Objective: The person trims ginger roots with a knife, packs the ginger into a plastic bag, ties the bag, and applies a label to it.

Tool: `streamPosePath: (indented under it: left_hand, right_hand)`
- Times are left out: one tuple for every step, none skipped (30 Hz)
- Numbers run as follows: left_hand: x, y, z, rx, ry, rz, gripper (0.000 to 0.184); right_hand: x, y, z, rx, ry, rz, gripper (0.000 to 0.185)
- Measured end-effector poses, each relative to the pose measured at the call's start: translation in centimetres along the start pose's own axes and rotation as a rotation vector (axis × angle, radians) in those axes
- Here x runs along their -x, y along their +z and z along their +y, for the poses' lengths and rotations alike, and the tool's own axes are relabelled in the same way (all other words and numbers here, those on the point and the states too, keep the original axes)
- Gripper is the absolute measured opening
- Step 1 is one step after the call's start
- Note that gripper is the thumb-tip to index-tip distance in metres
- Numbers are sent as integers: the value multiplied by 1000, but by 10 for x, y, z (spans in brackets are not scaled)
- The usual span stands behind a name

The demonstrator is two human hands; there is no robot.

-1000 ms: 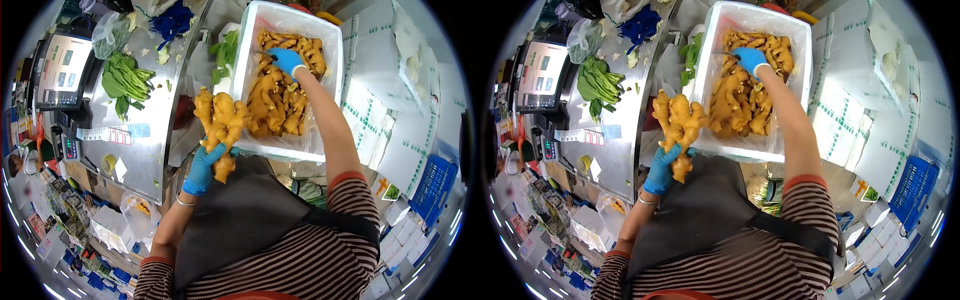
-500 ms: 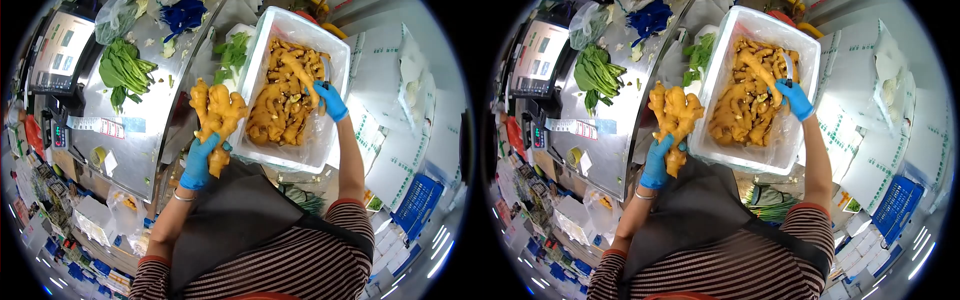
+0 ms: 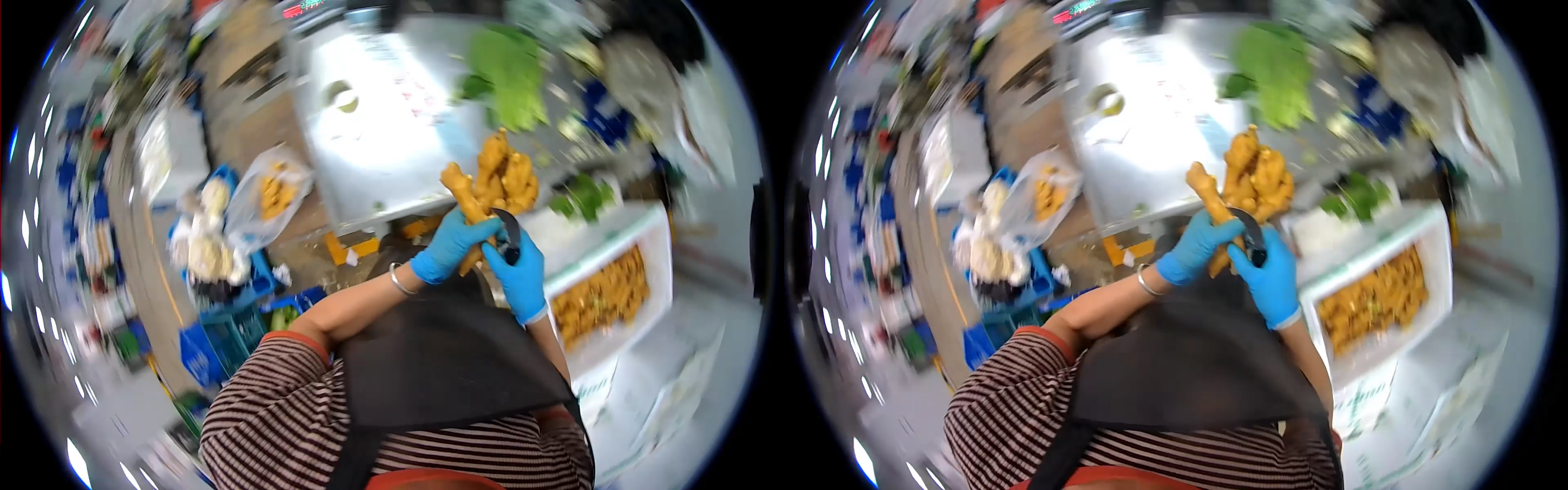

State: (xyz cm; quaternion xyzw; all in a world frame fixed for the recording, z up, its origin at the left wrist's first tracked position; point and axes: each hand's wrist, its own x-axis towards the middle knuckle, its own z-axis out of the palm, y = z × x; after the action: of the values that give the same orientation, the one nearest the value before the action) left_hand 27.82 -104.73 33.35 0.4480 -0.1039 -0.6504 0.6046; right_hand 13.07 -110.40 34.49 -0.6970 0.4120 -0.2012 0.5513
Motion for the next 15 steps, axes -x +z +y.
streamPosePath:
  left_hand:
    - [15,-23,15,12,33,80,33]
    - [31,-47,29,29,61,155,34]
    - [43,-86,24,37,71,207,39]
    - [63,-113,32,89,96,294,40]
    - [90,-140,41,143,110,369,41]
    - [114,-164,46,195,122,433,42]
    - [132,-184,50,319,178,522,41]
    - [149,-202,53,443,224,605,40]
    - [162,-221,55,563,268,683,40]
    - [168,-254,41,681,315,734,39]
    - [173,-272,48,786,352,759,38]
    - [177,-291,57,888,387,781,38]
    - [175,-320,55,975,432,731,39]
    - [169,-350,53,977,496,715,40]
    - [160,-379,51,978,558,696,42]
  right_hand:
    - [-9,19,-11,-57,38,-101,27]
    - [-19,40,-29,-244,127,-172,25]
    - [-34,54,-35,-205,211,-228,22]
    - [-50,67,-40,-154,300,-268,20]
    - [-68,92,-53,-183,268,-231,21]
    - [-86,119,-68,-213,235,-183,22]
    - [-105,149,-89,-192,197,-256,28]
    - [-119,190,-102,-199,70,-287,37]
    - [-134,229,-107,-159,134,-422,48]
    - [-152,276,-87,-84,-9,-519,59]
    - [-165,318,-97,163,-14,-652,73]
    - [-173,366,-85,198,-72,-690,88]
    - [-180,414,-66,404,-197,-639,101]
    - [-186,453,-59,530,-147,-679,106]
    - [-190,482,-59,559,-91,-729,103]
